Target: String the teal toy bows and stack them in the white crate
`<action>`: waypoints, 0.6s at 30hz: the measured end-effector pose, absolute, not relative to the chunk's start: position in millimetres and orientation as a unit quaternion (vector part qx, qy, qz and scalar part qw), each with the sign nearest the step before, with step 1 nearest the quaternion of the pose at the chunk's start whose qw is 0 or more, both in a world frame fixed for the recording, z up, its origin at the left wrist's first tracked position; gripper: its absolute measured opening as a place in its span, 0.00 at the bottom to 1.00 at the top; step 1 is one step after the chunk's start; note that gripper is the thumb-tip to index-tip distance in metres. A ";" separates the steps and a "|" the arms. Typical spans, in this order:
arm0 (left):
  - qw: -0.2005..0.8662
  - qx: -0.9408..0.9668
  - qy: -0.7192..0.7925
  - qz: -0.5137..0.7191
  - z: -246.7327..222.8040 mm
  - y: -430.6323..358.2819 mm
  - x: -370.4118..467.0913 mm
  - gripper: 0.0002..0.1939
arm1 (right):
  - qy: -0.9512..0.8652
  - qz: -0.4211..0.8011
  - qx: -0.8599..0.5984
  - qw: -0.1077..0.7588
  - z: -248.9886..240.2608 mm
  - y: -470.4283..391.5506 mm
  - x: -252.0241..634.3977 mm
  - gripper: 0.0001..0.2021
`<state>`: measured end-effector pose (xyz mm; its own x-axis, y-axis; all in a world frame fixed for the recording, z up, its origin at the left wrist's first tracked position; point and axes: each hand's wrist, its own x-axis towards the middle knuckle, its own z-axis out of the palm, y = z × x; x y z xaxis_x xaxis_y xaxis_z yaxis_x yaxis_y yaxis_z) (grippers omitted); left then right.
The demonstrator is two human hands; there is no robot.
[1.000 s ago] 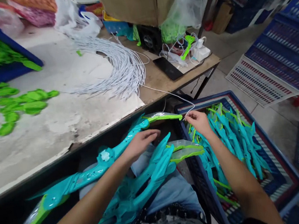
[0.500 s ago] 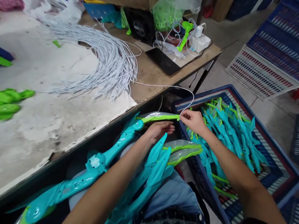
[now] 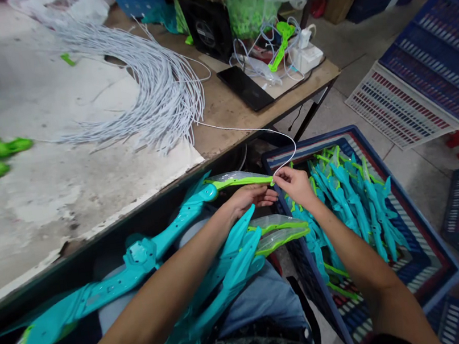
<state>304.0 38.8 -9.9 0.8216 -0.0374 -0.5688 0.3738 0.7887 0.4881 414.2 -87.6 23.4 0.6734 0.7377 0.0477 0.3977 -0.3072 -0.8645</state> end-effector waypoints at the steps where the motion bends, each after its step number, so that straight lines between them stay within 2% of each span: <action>1: 0.906 0.304 0.272 -0.114 -10.9 38.8 303.8 0.07 | -0.366 0.176 -0.789 0.461 23.2 -87.9 413.8 0.10; 9: 0.897 0.333 0.262 -0.128 -7.0 37.6 306.1 0.07 | -0.479 0.065 -0.784 0.389 13.9 -95.0 409.4 0.07; 13: 0.852 0.405 0.309 -0.124 -2.9 33.7 310.1 0.06 | -0.499 0.062 -0.777 0.379 4.3 -96.4 407.7 0.05; 18: 0.805 0.460 0.368 -0.076 16.6 51.8 263.4 0.11 | -0.456 0.086 -0.806 0.368 -1.7 -101.7 404.9 0.14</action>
<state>263.4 51.8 16.6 0.7177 0.2165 -0.6618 0.4605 0.5654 0.6843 404.9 -101.7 -1.7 0.5700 0.7980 0.1957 0.6709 -0.3144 -0.6716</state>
